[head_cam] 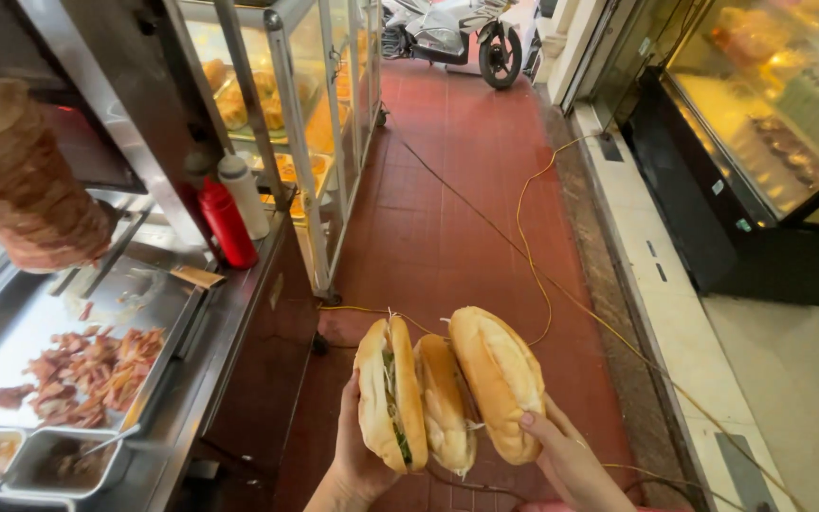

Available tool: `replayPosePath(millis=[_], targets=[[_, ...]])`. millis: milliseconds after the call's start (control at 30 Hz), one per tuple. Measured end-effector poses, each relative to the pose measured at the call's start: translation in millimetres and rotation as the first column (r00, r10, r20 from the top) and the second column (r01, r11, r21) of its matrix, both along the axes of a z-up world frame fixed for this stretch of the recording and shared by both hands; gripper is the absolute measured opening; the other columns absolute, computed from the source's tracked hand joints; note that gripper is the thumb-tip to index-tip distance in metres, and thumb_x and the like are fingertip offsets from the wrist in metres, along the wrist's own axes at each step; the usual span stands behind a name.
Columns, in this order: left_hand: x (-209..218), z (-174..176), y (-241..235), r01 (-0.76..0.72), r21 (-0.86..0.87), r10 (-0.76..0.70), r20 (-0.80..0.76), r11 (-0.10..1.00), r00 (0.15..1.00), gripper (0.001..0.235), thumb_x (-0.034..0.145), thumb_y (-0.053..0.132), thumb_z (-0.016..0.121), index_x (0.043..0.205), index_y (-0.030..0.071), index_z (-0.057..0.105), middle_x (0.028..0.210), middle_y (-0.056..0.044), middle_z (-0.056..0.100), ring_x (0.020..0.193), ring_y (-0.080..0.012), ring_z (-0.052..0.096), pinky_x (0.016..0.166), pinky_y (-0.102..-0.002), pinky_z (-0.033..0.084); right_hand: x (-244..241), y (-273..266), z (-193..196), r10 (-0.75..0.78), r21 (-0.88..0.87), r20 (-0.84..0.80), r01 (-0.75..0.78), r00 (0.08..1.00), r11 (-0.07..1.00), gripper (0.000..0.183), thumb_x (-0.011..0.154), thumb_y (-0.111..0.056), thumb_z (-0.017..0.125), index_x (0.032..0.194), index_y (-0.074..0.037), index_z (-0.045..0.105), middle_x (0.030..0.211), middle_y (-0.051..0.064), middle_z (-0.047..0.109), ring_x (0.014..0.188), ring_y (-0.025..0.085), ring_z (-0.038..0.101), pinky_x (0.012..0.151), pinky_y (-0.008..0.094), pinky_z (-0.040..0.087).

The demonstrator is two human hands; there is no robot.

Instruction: Preparing and filling Vietnamese baguette sandwiches at a food stall.

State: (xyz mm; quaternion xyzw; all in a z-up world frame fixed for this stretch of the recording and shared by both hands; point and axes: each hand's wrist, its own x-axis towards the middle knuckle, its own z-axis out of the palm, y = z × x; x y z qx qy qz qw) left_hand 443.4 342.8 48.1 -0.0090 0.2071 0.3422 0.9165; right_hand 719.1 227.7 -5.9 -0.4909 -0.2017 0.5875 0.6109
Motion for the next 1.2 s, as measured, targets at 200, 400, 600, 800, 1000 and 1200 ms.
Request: replayPosePath(millis=[200,400,600,800,1000,1200], targets=[[50,-1,71,0.062,-0.03,-0.063,-0.042,0.998,0.997,0.067,0.095,0.064,0.038,0.139,0.018,0.059,0.127,-0.004,0.069,0.115,-0.0257,0.066,0.098,-0.045,0.054,27,88,30,0.129,-0.036,0.242,-0.124,0.962,0.992,0.071,0.092,-0.019,0.067,0.156,-0.007,0.039,0.154,0.008,0.055,0.141,0.019,0.049,0.114,0.035,0.037],[87,-15,176,0.024,0.121,-0.032,0.058,0.992,0.998,0.064,0.095,0.063,0.043,0.137,0.017,0.061,0.124,-0.004,0.071,0.112,-0.0257,0.068,0.095,-0.046,0.054,56,195,43,0.112,0.0,0.159,-0.114,0.981,0.994,0.075,0.088,-0.023,0.068,0.156,-0.009,0.039,0.153,0.007,0.054,0.141,0.018,0.048,0.113,0.036,0.038],[165,-31,294,-0.013,0.099,0.005,0.089,0.995,0.996,0.06,0.095,0.058,0.044,0.136,0.017,0.06,0.125,-0.004,0.07,0.111,-0.0259,0.067,0.097,-0.045,0.054,155,287,0,0.143,-0.06,0.351,-0.13,0.925,0.99,0.074,0.09,-0.025,0.07,0.155,-0.007,0.039,0.153,0.009,0.055,0.142,0.017,0.048,0.115,0.033,0.036],[238,-41,383,-0.006,0.145,-0.014,0.135,0.989,0.991,0.06,0.095,0.056,0.047,0.137,0.015,0.059,0.125,-0.006,0.07,0.112,-0.0261,0.067,0.098,-0.044,0.053,200,377,40,0.083,-0.059,0.268,-0.07,0.96,0.996,0.074,0.09,-0.029,0.065,0.156,-0.01,0.037,0.152,0.01,0.055,0.139,0.02,0.051,0.113,0.036,0.038],[259,-25,488,-0.028,0.171,0.011,0.098,0.985,0.995,0.062,0.094,0.058,0.049,0.139,0.015,0.057,0.126,-0.006,0.069,0.113,-0.0259,0.066,0.099,-0.044,0.052,242,493,15,0.158,-0.076,0.024,-0.155,0.987,0.985,0.075,0.089,-0.042,0.058,0.154,-0.012,0.039,0.142,0.012,0.06,0.124,0.028,0.059,0.094,0.049,0.049],[258,-36,596,-0.261,0.296,0.297,-0.081,0.919,0.952,0.064,0.098,0.055,0.044,0.143,0.011,0.053,0.13,-0.01,0.066,0.116,-0.028,0.064,0.101,-0.047,0.05,253,655,38,0.41,0.13,0.056,-0.414,0.91,0.901,0.078,0.091,-0.044,0.064,0.156,-0.009,0.036,0.148,0.013,0.057,0.132,0.026,0.058,0.107,0.046,0.048]])
